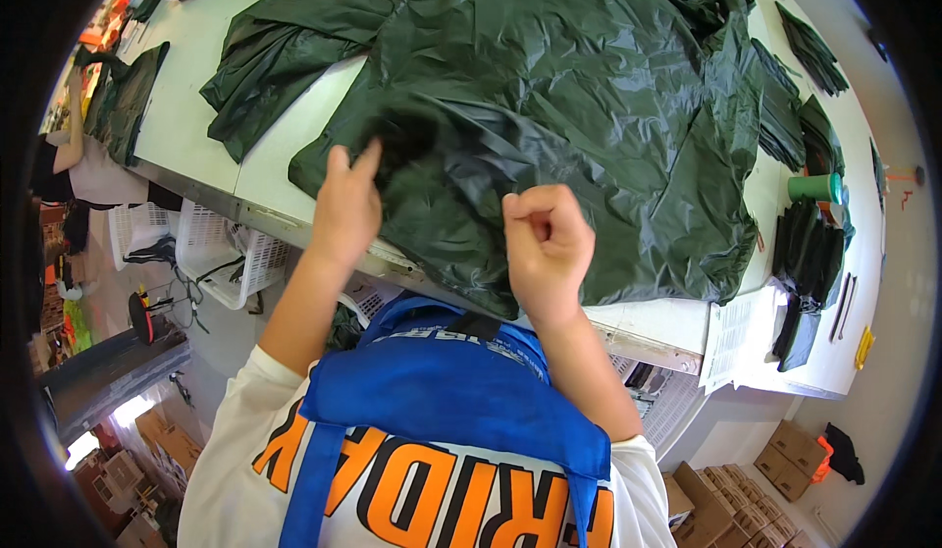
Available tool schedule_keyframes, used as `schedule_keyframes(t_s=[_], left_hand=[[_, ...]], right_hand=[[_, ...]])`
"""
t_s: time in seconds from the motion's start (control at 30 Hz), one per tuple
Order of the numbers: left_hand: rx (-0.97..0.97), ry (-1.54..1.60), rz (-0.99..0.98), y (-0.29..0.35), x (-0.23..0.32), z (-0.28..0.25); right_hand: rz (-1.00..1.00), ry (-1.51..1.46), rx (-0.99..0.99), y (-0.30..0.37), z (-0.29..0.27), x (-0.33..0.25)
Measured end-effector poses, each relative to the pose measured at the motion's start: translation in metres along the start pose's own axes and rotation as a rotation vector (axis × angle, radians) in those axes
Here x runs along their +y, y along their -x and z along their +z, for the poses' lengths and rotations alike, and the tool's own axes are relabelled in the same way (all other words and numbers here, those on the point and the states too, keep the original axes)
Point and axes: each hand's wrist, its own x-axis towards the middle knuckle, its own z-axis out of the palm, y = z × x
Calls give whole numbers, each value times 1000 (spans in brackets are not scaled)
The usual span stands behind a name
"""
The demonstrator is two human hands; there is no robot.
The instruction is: The person folds a dark green jacket on a white table, trims a tag with scissors, and places the folded jacket into a clear plastic packaging bag. The person then seals the bag and places it into a white plastic basket.
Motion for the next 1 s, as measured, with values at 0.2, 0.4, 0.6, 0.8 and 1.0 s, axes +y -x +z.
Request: schedule_keyframes(t_s=[0.2, 0.4, 0.6, 0.8, 1.0], left_hand=[[-362, 246, 46, -22, -92, -32], [-616, -203, 35, -67, -171, -29], [-547, 123, 165, -61, -183, 14], [-446, -104, 357, -49, -203, 18], [-334, -5, 84, -59, -199, -11]], right_hand=[[-47, 896, -347, 54, -6, 57], [-35, 927, -558, 94, -64, 61], [38, 881, -740, 104, -87, 71], [338, 1278, 13, 70, -79, 149], [527, 1518, 68, 77, -81, 167]])
